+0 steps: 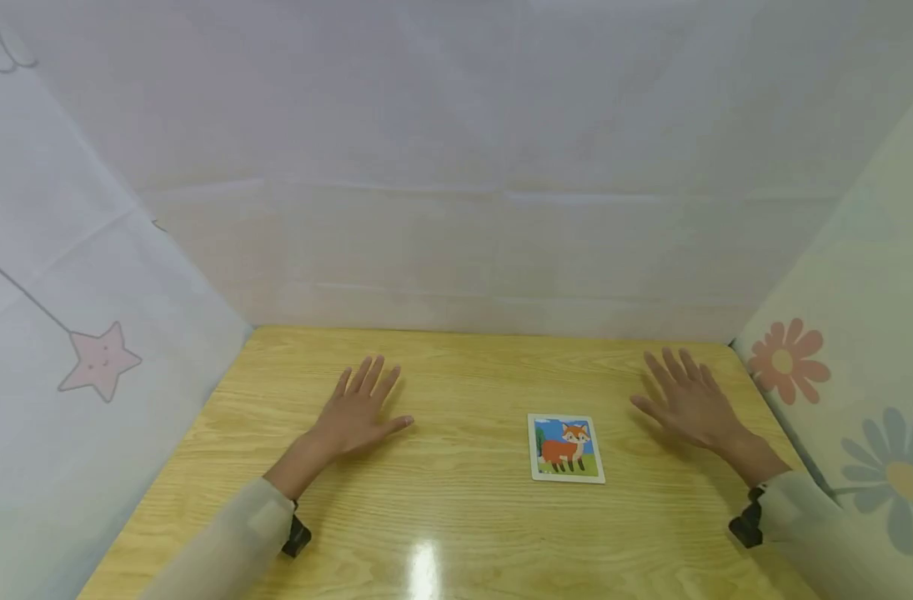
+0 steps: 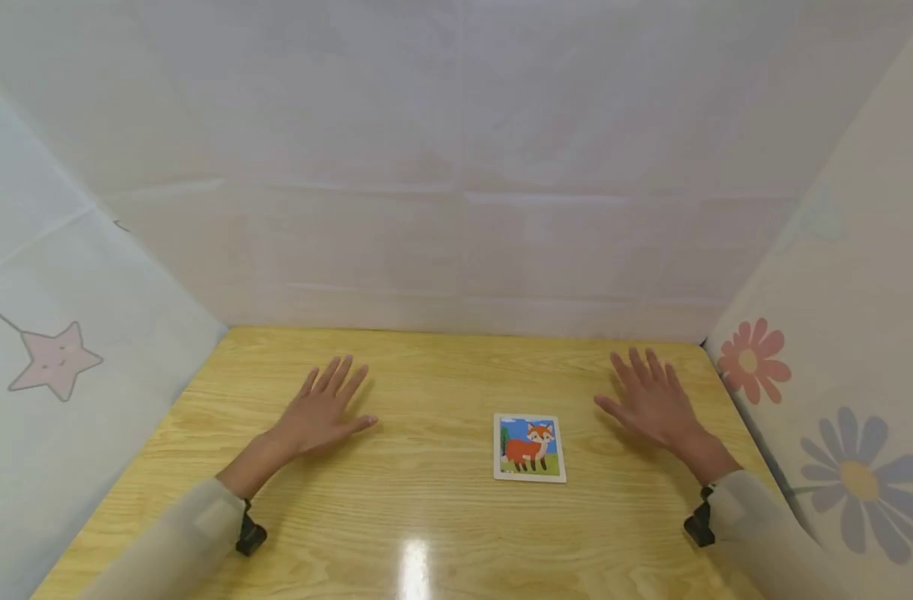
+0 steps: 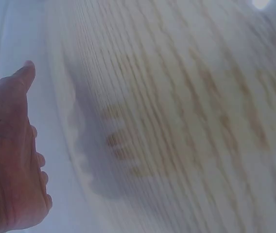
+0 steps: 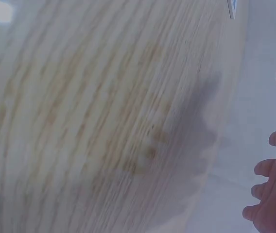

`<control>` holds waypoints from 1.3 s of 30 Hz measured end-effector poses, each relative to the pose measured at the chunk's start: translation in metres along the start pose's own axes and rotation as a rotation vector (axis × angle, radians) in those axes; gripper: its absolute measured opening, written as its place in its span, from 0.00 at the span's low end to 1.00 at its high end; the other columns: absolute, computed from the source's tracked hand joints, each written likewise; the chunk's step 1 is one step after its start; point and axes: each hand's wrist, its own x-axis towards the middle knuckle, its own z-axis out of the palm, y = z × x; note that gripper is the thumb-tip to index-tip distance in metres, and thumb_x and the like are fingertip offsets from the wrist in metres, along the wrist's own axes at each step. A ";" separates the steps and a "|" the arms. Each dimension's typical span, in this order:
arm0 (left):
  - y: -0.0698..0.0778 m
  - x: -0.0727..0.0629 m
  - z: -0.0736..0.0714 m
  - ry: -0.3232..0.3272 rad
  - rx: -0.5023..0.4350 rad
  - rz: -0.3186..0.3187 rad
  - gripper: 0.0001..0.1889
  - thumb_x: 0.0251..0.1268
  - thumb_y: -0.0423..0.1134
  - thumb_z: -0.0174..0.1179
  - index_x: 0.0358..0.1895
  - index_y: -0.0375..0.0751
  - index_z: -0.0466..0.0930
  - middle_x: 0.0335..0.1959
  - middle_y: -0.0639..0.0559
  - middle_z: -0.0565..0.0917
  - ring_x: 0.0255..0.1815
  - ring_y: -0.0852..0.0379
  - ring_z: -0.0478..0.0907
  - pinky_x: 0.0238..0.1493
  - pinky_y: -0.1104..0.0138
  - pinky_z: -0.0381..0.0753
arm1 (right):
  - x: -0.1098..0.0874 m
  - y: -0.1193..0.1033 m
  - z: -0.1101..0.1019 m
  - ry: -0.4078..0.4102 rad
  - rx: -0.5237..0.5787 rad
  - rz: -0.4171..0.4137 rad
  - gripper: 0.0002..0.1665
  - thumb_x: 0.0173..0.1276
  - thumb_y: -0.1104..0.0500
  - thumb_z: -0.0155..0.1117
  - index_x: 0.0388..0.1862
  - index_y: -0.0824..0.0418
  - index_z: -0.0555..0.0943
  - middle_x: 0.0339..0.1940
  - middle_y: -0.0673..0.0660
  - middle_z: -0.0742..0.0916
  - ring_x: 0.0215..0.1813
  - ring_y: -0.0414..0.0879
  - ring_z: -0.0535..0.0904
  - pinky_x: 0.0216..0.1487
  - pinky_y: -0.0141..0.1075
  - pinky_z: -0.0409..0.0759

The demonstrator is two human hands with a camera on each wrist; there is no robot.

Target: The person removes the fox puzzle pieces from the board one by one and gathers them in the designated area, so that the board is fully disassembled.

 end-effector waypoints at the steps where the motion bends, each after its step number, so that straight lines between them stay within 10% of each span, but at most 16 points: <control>1: 0.002 0.000 0.000 -0.002 -0.003 0.008 0.51 0.75 0.73 0.52 0.87 0.43 0.51 0.88 0.35 0.45 0.88 0.33 0.41 0.83 0.34 0.41 | 0.000 -0.002 0.000 -0.004 0.006 -0.004 0.54 0.80 0.32 0.54 0.88 0.64 0.52 0.85 0.77 0.54 0.84 0.79 0.45 0.78 0.76 0.45; 39: 0.109 0.010 0.013 -0.113 0.063 0.459 0.50 0.75 0.78 0.41 0.88 0.48 0.50 0.88 0.40 0.47 0.89 0.41 0.44 0.85 0.43 0.48 | 0.017 -0.068 0.015 -0.039 0.138 -0.221 0.46 0.82 0.42 0.59 0.86 0.66 0.58 0.84 0.72 0.62 0.84 0.73 0.54 0.81 0.67 0.53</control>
